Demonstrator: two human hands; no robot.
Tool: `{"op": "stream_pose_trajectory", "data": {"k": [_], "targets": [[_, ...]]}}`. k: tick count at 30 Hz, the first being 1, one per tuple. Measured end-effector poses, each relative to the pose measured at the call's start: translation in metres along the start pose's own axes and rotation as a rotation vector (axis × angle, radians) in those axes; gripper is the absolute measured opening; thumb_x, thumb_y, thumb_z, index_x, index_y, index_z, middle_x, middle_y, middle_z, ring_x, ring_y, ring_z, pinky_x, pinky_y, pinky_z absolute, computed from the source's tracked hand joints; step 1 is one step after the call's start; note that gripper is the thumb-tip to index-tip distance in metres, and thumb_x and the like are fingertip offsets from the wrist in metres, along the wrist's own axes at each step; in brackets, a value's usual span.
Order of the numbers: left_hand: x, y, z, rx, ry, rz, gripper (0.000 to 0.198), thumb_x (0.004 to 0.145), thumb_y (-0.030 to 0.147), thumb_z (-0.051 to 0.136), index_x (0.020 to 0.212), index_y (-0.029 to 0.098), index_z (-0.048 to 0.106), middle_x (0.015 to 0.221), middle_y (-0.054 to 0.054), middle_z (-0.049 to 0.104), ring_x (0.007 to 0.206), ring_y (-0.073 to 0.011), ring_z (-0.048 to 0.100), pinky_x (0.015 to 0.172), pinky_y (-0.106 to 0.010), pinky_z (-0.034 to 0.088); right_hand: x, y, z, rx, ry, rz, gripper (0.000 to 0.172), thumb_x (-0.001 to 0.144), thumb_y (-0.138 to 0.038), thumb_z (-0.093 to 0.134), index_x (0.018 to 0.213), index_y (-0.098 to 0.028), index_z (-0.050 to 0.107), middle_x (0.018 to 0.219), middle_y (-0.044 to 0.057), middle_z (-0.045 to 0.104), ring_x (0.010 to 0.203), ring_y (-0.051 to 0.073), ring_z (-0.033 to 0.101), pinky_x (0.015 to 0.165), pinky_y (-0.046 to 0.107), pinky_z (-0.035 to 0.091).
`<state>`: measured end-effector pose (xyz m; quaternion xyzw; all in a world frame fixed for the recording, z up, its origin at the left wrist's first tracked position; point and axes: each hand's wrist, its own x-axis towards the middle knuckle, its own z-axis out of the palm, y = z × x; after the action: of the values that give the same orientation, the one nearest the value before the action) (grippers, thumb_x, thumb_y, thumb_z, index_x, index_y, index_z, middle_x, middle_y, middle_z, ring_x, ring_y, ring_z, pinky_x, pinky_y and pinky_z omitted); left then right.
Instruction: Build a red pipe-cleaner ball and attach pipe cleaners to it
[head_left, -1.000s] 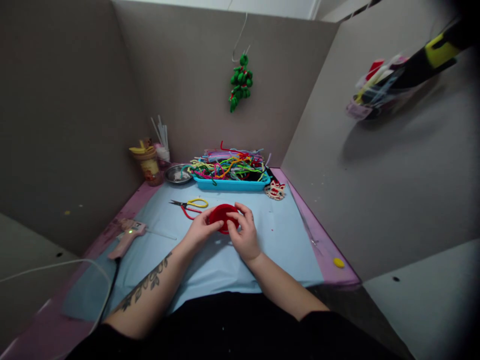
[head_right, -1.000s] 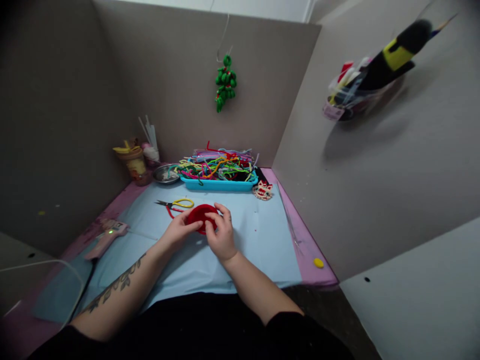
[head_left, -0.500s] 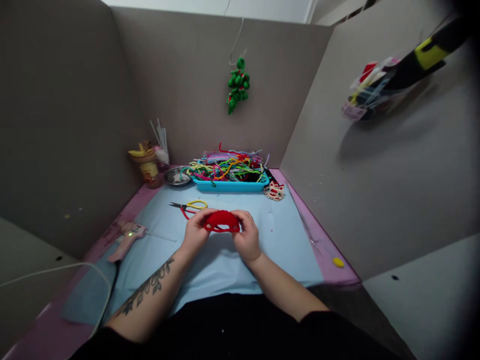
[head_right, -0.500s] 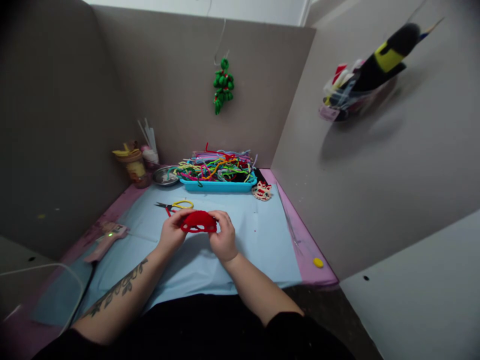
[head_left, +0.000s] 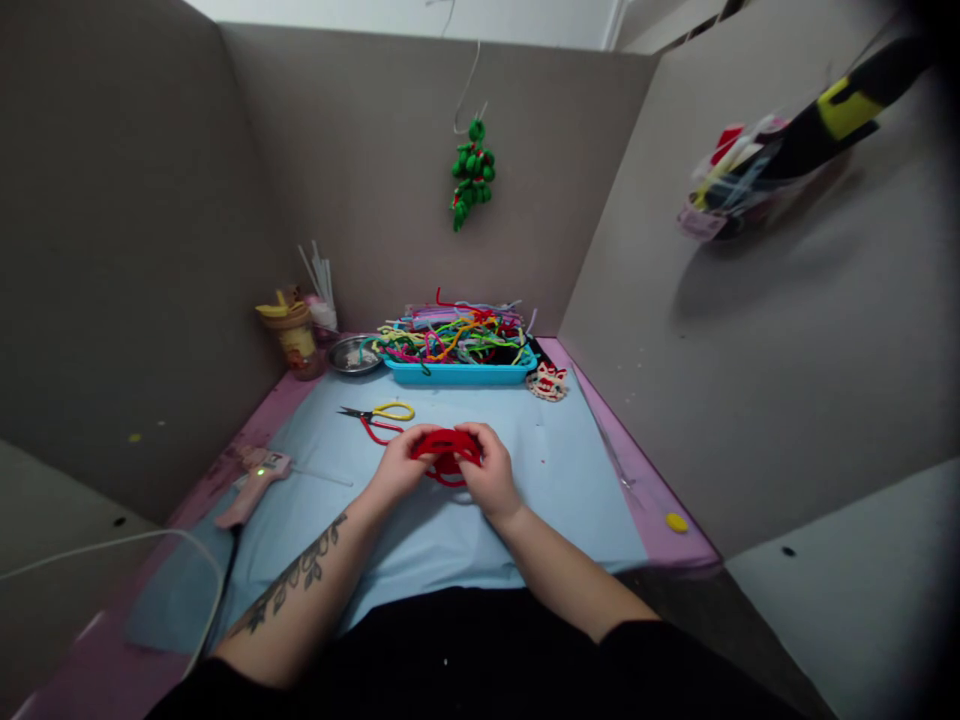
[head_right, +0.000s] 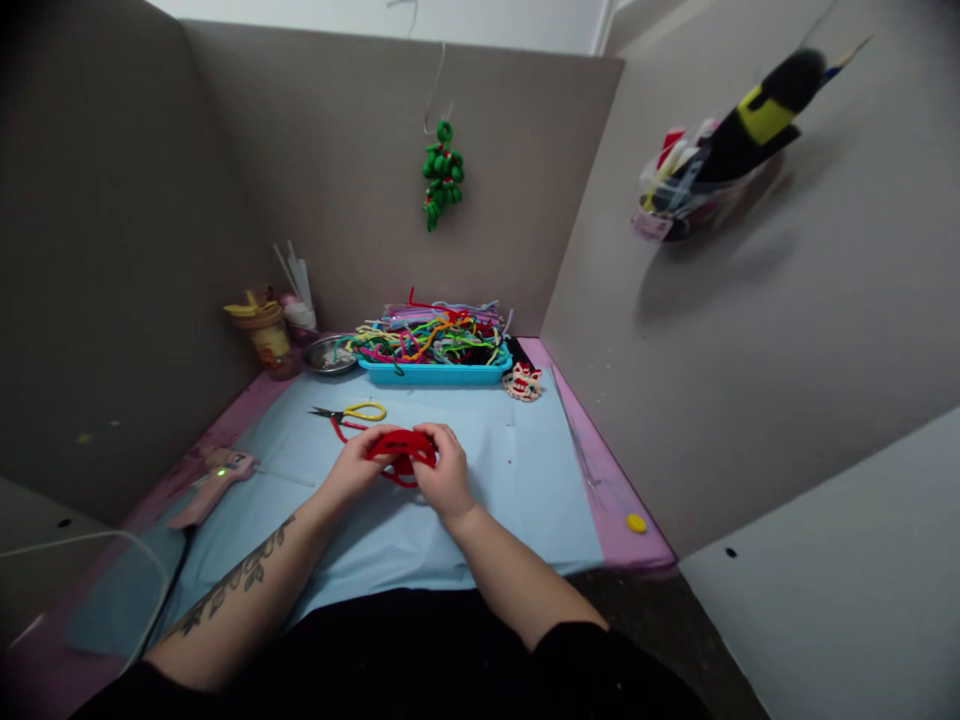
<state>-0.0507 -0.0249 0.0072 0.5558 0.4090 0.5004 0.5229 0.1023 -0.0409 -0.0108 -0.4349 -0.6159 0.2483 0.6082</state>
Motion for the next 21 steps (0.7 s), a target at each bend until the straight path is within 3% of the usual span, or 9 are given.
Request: {"op": "stream_pose_trajectory", "data": {"k": [3,6,9,13,17,21], "targets": [[0.003,-0.003,0.003,-0.225,-0.061,-0.177,0.026,0.061,0.008,0.068,0.086,0.015,0.072,0.079,-0.005,0.072,0.071,-0.0191,0.065,0.071,-0.030,0.050,0.004,0.011,0.006,0.220,-0.030,0.367,0.038,0.067,-0.019,0.056,0.105,-0.021,0.050,0.079,-0.001,0.063,0.068,0.018,0.064,0.059,0.030,0.053],[0.004,-0.005,0.002,-0.312,-0.082,-0.359,0.026,0.062,0.005,0.064,0.085,0.015,0.072,0.073,-0.005,0.072,0.061,-0.0160,0.064,0.056,-0.024,0.049,0.007,0.014,0.008,0.383,-0.068,0.577,0.041,0.064,-0.019,0.060,0.102,-0.022,0.047,0.079,-0.002,0.066,0.064,0.016,0.065,0.057,0.029,0.053],[0.004,-0.004,-0.001,-0.275,-0.054,-0.512,0.022,0.065,0.006,0.063,0.085,0.014,0.070,0.066,-0.003,0.069,0.052,-0.0129,0.061,0.041,-0.018,0.044,0.008,0.008,0.006,0.514,-0.101,0.658,0.037,0.064,-0.025,0.068,0.096,-0.020,0.051,0.084,-0.001,0.069,0.071,0.016,0.066,0.064,0.029,0.052],[0.004,0.002,-0.005,-0.327,-0.073,-0.616,0.021,0.073,0.012,0.066,0.094,0.011,0.068,0.071,-0.006,0.070,0.050,-0.0122,0.061,0.039,-0.018,0.047,0.010,-0.002,0.002,0.660,-0.145,0.768,0.042,0.066,-0.050,0.073,0.089,-0.020,0.056,0.081,0.001,0.070,0.068,0.016,0.065,0.061,0.028,0.049],[0.004,0.007,-0.006,-0.419,-0.160,-0.630,0.032,0.085,0.034,0.061,0.108,0.012,0.066,0.088,-0.011,0.073,0.059,-0.0149,0.067,0.043,-0.021,0.052,0.011,-0.004,0.001,0.688,-0.080,0.750,0.046,0.063,-0.058,0.074,0.087,-0.022,0.056,0.074,-0.002,0.068,0.062,0.015,0.062,0.058,0.026,0.046],[0.003,0.008,-0.006,-0.450,-0.176,-0.612,0.037,0.089,0.041,0.054,0.114,0.015,0.064,0.097,-0.012,0.073,0.062,-0.0149,0.067,0.046,-0.022,0.054,0.012,-0.003,0.001,0.683,-0.006,0.683,0.045,0.064,-0.058,0.073,0.083,-0.022,0.055,0.071,-0.003,0.067,0.060,0.014,0.060,0.057,0.024,0.045]]}}
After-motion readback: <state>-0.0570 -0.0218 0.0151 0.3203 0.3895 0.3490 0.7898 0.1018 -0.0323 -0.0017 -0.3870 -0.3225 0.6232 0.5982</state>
